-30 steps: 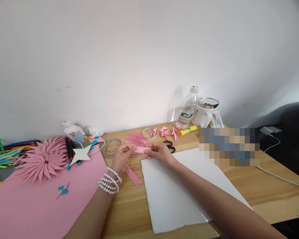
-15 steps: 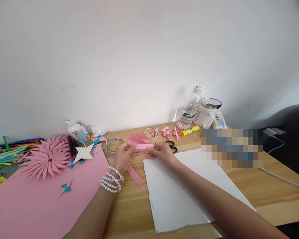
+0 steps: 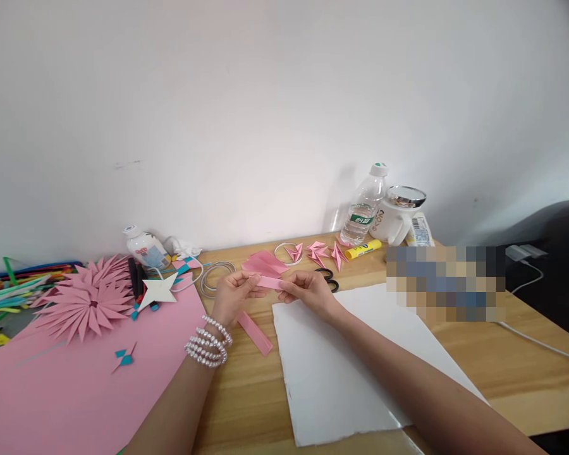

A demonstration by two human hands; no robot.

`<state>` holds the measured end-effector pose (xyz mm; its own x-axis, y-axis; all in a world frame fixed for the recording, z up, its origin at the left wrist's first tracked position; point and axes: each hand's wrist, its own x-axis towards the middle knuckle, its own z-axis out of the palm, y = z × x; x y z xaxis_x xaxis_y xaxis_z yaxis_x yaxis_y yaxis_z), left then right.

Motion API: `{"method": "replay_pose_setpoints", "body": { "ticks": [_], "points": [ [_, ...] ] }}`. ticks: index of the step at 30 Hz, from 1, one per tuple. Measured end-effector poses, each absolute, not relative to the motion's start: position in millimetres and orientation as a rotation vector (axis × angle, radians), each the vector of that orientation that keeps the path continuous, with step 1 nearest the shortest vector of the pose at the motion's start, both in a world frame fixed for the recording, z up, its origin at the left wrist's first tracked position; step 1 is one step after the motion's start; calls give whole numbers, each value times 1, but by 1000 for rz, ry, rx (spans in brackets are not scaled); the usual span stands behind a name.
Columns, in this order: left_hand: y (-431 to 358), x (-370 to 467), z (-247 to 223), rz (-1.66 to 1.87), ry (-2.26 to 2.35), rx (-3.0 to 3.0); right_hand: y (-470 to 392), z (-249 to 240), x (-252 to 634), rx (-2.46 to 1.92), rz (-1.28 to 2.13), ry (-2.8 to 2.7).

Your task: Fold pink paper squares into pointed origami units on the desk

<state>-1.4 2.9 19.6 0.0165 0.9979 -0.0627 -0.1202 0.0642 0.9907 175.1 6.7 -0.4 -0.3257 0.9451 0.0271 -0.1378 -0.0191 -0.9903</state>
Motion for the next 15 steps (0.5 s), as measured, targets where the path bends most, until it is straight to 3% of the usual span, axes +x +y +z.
{"method": "replay_pose_setpoints", "body": {
  "ticks": [10, 12, 15],
  "points": [
    [2, -3, 24, 1159, 1304, 1367, 5, -3, 171, -916, 1613, -1343],
    [3, -7, 27, 1034, 1372, 1527, 6, -5, 171, -945, 1591, -1250],
    [2, -16, 34, 581, 1369, 1823, 9, -6, 171, -967, 1552, -1154]
  ]
}}
